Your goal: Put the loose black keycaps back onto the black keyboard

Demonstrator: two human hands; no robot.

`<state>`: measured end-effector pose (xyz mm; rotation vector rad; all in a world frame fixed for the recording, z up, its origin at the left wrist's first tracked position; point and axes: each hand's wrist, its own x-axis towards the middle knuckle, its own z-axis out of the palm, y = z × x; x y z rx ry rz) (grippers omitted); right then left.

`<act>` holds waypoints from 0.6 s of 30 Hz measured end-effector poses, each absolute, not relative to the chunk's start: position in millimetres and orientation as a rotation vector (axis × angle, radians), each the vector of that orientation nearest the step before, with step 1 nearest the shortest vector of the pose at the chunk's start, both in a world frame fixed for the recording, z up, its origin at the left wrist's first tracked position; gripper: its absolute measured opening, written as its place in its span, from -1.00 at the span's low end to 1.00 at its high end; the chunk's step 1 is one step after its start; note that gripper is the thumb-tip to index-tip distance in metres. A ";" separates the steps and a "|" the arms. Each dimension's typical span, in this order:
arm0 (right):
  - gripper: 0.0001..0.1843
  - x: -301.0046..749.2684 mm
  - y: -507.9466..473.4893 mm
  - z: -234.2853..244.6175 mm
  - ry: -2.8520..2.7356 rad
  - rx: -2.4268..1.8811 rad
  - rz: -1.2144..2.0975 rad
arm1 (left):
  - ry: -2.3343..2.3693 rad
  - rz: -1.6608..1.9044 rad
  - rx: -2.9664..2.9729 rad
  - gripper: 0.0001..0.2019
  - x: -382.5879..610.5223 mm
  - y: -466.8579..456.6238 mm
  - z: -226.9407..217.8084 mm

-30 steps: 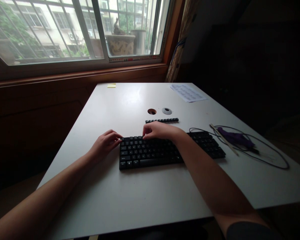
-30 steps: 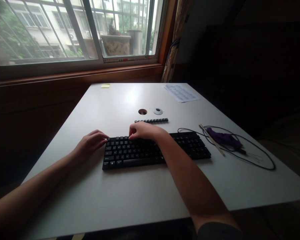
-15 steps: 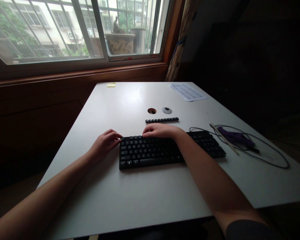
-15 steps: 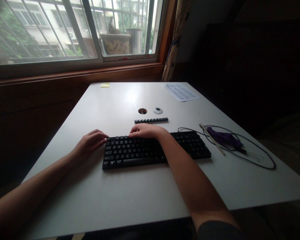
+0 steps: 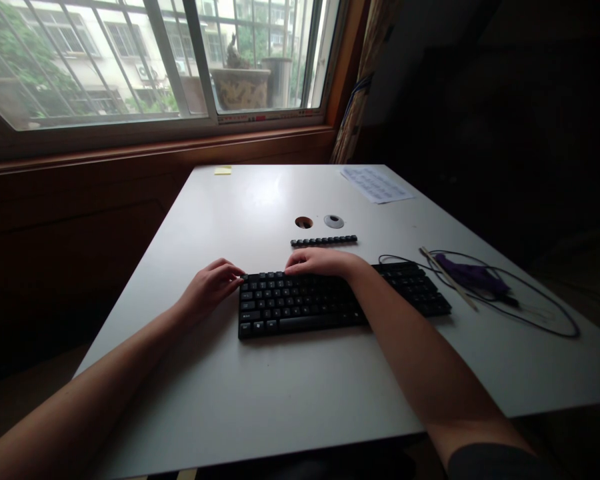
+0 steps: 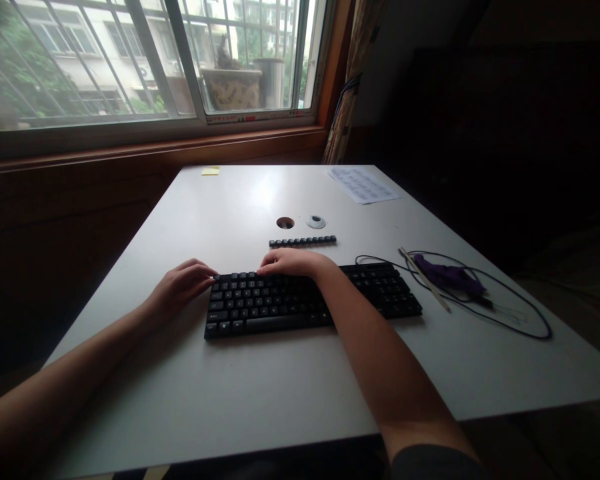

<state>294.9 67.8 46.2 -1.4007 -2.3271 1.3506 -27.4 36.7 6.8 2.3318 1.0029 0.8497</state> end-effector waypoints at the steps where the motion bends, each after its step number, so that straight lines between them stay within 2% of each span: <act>1: -0.55 294.8 67.9 46.1 -2.323 -1.403 1.358 | 1.002 0.848 2.333 -0.76 -27.5 36.7 6.6; 18: -0.56 294.4 66.0 48.0 -2.348 -1.394 1.332 | 1.023 0.847 2.338 -0.74 -27.3 35.9 8.0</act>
